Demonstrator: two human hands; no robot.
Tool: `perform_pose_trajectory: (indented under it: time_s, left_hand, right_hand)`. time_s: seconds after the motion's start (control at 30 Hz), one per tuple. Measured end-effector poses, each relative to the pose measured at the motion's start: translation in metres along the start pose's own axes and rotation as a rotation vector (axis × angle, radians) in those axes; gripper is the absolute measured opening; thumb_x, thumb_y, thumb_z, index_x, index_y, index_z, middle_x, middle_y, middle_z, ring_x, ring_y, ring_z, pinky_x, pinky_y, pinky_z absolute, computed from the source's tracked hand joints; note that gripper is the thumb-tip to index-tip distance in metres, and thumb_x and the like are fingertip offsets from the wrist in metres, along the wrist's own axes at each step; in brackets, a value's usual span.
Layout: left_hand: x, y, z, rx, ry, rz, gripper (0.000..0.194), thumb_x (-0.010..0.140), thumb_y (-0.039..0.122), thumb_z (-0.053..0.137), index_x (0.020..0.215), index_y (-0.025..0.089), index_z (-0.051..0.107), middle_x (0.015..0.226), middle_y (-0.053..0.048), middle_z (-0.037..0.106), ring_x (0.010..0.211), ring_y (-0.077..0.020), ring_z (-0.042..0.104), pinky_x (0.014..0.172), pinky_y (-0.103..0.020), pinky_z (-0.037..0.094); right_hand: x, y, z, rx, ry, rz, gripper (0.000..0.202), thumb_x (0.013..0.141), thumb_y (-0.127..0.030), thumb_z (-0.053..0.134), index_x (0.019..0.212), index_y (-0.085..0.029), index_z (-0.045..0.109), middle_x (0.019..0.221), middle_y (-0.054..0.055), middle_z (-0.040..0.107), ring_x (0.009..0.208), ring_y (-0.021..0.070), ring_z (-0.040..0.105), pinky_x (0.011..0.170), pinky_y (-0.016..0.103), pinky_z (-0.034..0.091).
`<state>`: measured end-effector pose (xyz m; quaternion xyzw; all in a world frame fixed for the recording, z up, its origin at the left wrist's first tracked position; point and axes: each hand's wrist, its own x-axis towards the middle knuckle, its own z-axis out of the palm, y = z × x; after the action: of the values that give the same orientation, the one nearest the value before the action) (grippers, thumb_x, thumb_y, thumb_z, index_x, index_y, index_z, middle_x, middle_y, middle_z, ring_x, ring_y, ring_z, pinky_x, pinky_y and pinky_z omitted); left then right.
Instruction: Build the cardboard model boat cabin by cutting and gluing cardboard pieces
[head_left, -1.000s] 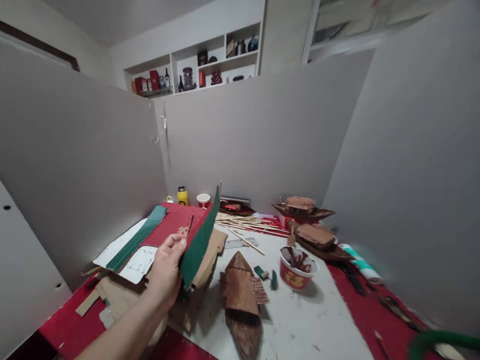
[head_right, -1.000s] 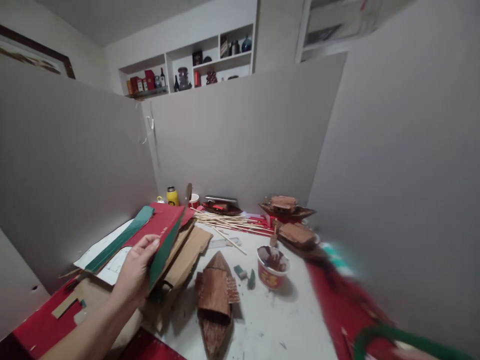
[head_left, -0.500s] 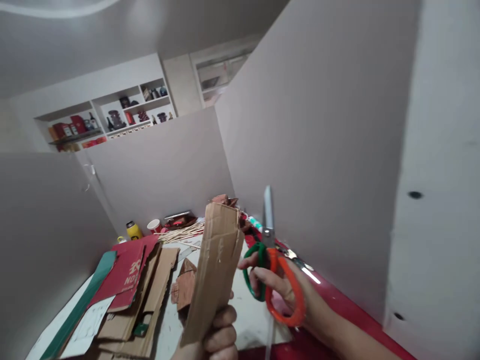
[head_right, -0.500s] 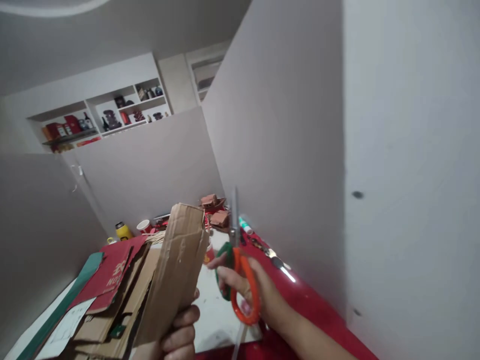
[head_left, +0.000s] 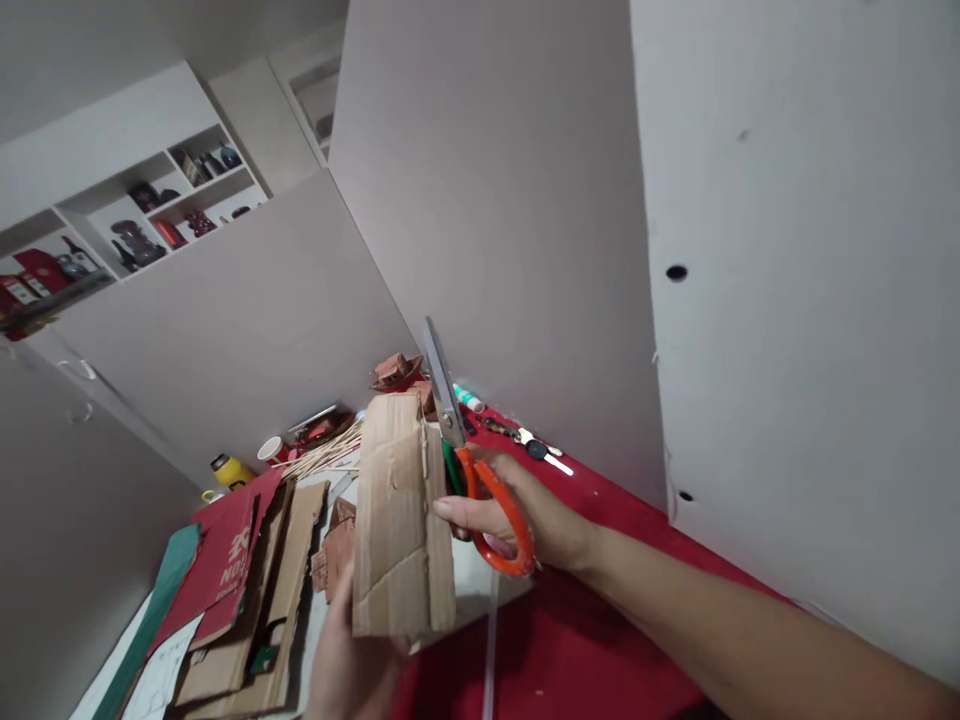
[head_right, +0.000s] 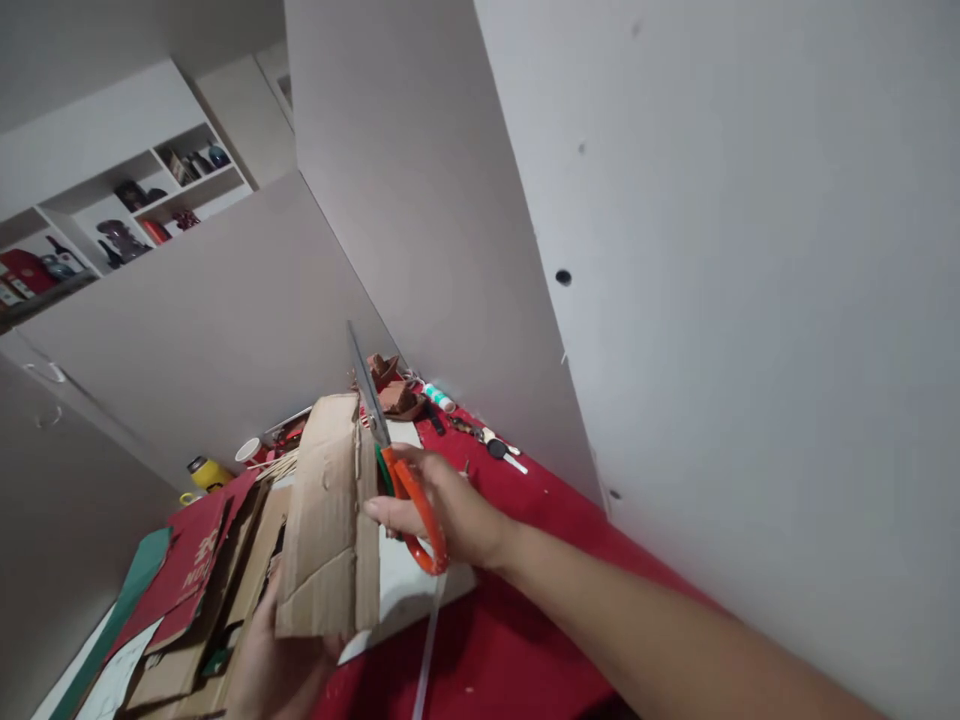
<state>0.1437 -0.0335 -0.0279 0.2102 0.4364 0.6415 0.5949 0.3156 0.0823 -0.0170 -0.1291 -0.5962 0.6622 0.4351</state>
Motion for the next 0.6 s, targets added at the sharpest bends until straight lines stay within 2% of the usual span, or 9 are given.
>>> perform_pose_trajectory:
  time_s: [0.1,0.2,0.3,0.43,0.6]
  left_hand:
    - [-0.013,0.016,0.011,0.161,0.117,0.109,0.031,0.076,0.039,0.076,0.101,0.021,0.076,0.091,-0.005,0.079,0.083,-0.0219,0.072,0.074,-0.029,0.056]
    - [-0.017,0.017,0.017,0.452,0.106,0.201,0.038,0.064,0.038,0.085,0.093,0.014,0.078,0.088,-0.01,0.079,0.081,-0.0255,0.073,0.073,-0.031,0.057]
    - [-0.013,0.01,0.015,0.604,0.079,0.238,0.038,0.064,0.038,0.086,0.09,0.012,0.078,0.086,-0.011,0.079,0.076,-0.025,0.073,0.071,-0.031,0.058]
    - [-0.002,0.009,0.004,0.498,0.092,0.326,0.036,0.068,0.034,0.084,0.096,0.013,0.076,0.09,-0.009,0.079,0.078,-0.0233,0.073,0.075,-0.032,0.059]
    - [0.007,0.023,-0.003,0.233,0.238,0.536,0.034,0.069,0.03,0.084,0.1,0.018,0.074,0.092,-0.005,0.079,0.083,-0.0198,0.074,0.079,-0.028,0.059]
  right_hand:
    - [-0.001,0.002,0.001,-0.019,-0.011,0.016,0.027,0.073,-0.033,0.075,0.086,-0.02,0.056,0.057,-0.008,0.051,0.047,0.0077,0.046,0.044,0.019,0.037]
    - [-0.002,0.003,0.005,-0.05,-0.023,0.026,0.029,0.069,-0.034,0.076,0.087,-0.02,0.058,0.063,-0.006,0.055,0.052,0.0088,0.048,0.051,0.022,0.041]
    - [0.0,0.003,0.007,-0.049,-0.013,0.027,0.034,0.064,-0.035,0.081,0.084,-0.019,0.059,0.065,-0.006,0.053,0.056,0.0086,0.048,0.054,0.021,0.042]
    - [0.002,0.007,0.008,-0.049,0.001,0.055,0.038,0.066,-0.043,0.081,0.084,-0.019,0.057,0.065,-0.006,0.053,0.055,0.009,0.049,0.053,0.022,0.042]
    - [0.003,0.016,0.006,-0.116,-0.006,0.141,0.04,0.069,-0.048,0.079,0.085,-0.019,0.056,0.069,-0.004,0.053,0.053,0.0087,0.045,0.047,0.021,0.036]
